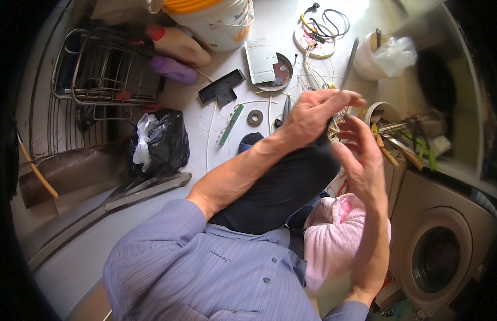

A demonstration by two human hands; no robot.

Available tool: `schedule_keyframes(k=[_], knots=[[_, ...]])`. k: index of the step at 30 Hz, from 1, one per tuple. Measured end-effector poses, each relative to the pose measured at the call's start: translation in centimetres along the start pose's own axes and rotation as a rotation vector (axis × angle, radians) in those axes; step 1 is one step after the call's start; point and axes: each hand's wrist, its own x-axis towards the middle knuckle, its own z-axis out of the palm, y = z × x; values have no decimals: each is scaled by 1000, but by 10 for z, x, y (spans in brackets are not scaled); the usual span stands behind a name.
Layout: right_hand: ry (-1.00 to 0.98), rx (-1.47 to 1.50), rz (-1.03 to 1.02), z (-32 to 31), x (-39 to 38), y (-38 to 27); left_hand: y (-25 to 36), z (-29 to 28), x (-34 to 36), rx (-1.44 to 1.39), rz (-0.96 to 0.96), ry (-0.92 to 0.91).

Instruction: The person disassembles a metal electronic casing using a screwdriver, removes a black plastic component, and then handles a green circuit board and some wiring.

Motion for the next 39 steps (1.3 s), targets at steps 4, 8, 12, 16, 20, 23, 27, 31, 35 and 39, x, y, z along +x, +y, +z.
schedule_keyframes(k=[4, 8, 12, 16, 20, 23, 27, 31, 35, 39], knots=[[139, 193, -8, 13, 1, 6, 5, 23, 5, -55, -164, -139], [149, 363, 47, 3, -6, 29, -41, -24, -26, 263, 59, 3], [210, 308, 138, -24, -23, 36, -124, -194, -97, 1077, -312, 602], [213, 293, 170, -31, -27, 56, -170, -294, -184, 1519, -560, 617], [194, 298, 201, -26, -19, 62, -184, -349, -205, 1485, -844, 502], [208, 239, 210, -29, -17, 64, -173, -353, -192, 1338, -786, 533], [223, 78, 218, -31, -20, 55, -136, -340, -183, 518, -847, 481], [166, -25, 201, -21, -21, 56, -139, -360, -193, -38, -969, 531], [89, -129, 178, -15, -21, 59, -158, -352, -182, -33, -998, 546], [65, -139, 200, -13, -21, 59, -188, -349, -179, 335, -961, 633]])
